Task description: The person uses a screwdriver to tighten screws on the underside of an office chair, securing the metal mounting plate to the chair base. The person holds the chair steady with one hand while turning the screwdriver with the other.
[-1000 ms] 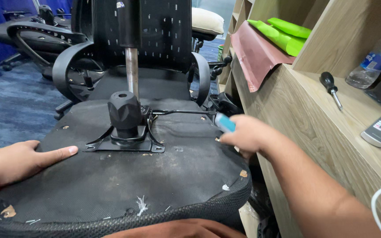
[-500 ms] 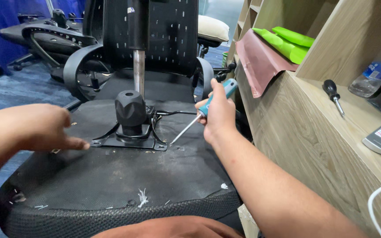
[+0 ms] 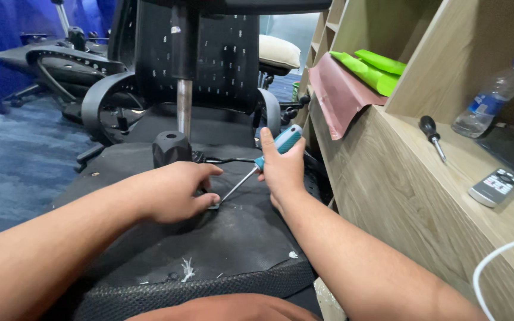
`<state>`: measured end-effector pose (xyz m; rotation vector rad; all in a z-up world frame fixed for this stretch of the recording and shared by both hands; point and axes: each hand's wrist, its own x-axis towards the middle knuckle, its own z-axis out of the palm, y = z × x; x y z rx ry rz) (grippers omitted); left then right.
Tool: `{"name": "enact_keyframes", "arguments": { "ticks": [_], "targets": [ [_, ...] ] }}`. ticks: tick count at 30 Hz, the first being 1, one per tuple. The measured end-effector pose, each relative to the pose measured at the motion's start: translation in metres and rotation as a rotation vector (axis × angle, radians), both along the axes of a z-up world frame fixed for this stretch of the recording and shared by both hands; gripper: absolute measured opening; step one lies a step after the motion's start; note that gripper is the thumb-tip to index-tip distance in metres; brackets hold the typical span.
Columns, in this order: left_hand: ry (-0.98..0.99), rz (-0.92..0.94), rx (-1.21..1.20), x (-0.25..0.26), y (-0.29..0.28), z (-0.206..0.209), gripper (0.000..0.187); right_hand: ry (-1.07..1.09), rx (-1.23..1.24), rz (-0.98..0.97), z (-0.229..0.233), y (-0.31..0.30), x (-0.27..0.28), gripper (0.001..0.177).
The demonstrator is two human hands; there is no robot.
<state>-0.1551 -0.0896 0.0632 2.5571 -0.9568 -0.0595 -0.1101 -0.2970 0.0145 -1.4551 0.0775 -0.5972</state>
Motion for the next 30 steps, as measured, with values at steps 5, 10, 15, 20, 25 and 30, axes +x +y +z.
{"name": "enact_keyframes", "arguments": {
  "ticks": [5,10,15,20,25,30],
  "targets": [
    [-0.093,0.032,0.02,0.021,-0.008,-0.036,0.077,0.053,-0.051,-0.024,-0.009,-0.008,0.008,0.041],
    [-0.091,0.03,-0.156,0.03,-0.019,-0.062,0.06,-0.009,-0.117,-0.075,-0.016,-0.008,0.015,0.046],
    [-0.116,0.05,-0.197,0.025,-0.022,-0.068,0.04,-0.096,-0.095,-0.046,-0.006,0.001,0.002,0.075],
    [0.032,0.069,-0.278,0.026,-0.023,-0.067,0.036,-0.029,0.005,0.013,0.004,0.0,-0.006,0.069],
    [0.067,0.097,-0.195,0.023,-0.026,-0.06,0.036,0.007,-0.004,-0.021,-0.001,-0.004,-0.003,0.062],
    [0.084,0.116,-0.154,0.02,-0.028,-0.057,0.034,-0.037,-0.235,-0.223,-0.011,-0.01,0.005,0.057]
  ]
}}
